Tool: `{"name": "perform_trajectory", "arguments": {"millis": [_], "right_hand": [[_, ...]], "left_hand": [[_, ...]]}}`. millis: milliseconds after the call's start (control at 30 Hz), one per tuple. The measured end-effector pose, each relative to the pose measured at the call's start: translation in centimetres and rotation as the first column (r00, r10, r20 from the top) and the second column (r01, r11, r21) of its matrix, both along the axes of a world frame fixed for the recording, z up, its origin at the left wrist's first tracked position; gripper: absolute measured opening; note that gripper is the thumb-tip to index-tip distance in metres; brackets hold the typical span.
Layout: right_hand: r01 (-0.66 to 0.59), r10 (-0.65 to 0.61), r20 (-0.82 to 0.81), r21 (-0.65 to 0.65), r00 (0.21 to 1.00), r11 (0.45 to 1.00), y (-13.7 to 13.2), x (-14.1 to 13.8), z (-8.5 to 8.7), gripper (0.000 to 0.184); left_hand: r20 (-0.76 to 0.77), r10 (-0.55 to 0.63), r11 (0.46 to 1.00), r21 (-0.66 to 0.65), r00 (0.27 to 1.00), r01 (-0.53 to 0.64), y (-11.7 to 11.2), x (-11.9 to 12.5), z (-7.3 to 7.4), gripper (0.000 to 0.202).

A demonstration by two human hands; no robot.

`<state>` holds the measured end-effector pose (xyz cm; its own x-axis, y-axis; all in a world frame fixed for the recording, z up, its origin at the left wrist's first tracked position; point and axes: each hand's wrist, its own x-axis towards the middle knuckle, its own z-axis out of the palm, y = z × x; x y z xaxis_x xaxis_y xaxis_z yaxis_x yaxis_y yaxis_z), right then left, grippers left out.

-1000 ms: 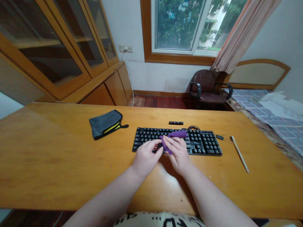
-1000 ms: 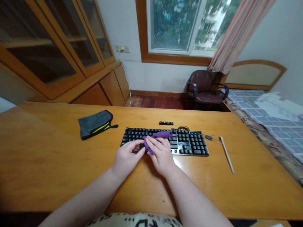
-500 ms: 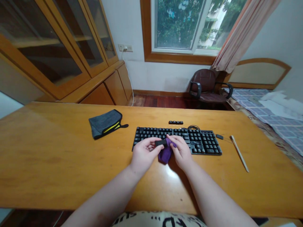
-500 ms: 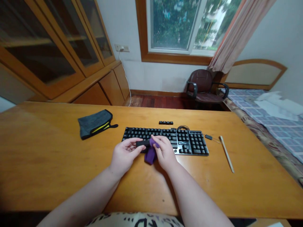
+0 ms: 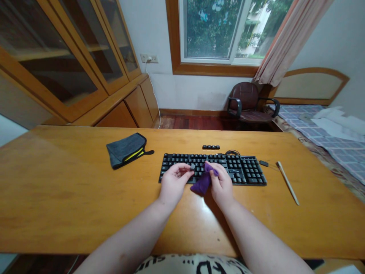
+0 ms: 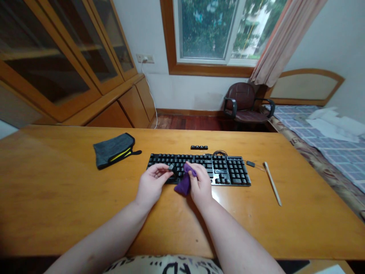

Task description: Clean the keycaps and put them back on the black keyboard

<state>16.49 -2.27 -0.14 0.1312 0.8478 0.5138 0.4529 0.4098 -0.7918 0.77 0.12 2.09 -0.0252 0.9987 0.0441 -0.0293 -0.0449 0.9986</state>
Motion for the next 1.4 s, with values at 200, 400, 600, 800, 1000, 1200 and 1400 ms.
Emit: {"name": "perform_trajectory", "arguments": {"millis": [200,400,600,800,1000,1200,1400], "right_hand": [[-0.204,0.198,0.105,0.050,0.974,0.978,-0.5,0.0,0.6,0.028],[-0.069,-0.001,-0.237,-0.288,0.972,0.955,0.1,-0.4,0.1,0.023],[-0.223,0.150,-0.310,-0.216,0.939,0.950,0.4,-0.5,-0.2,0.025],[-0.241,0.222,-0.106,-0.235,0.969,0.942,0.7,-0.9,-0.6,0.023],[-0.130,0.117,-0.063,-0.294,0.991,0.947,1.1,-0.4,-1.1,0.027],[-0.205,0.089,-0.371,-0.288,0.924,0.935,0.6,-0.7,-0.9,0.038],[-0.117,0.100,-0.101,-0.178,0.990,0.977,0.1,-0.6,-0.9,0.045]], "left_hand": [[-0.273,-0.202,0.973,0.053,0.940,0.225,-1.6,0.7,0.1,0.012],[-0.199,-0.201,0.979,0.005,0.959,0.206,-1.6,0.8,0.3,0.026],[-0.052,-0.143,0.989,0.032,0.988,0.145,-1.2,0.8,0.6,0.028],[0.190,0.043,0.997,0.058,0.981,-0.055,-0.5,0.2,0.8,0.031],[0.376,0.138,0.989,0.001,0.916,-0.150,0.7,-0.6,0.5,0.032],[0.287,0.109,0.993,0.008,0.952,-0.116,1.0,-0.7,0.1,0.042],[0.213,0.127,0.988,0.055,0.969,-0.141,0.8,-0.2,-1.1,0.034]]}}
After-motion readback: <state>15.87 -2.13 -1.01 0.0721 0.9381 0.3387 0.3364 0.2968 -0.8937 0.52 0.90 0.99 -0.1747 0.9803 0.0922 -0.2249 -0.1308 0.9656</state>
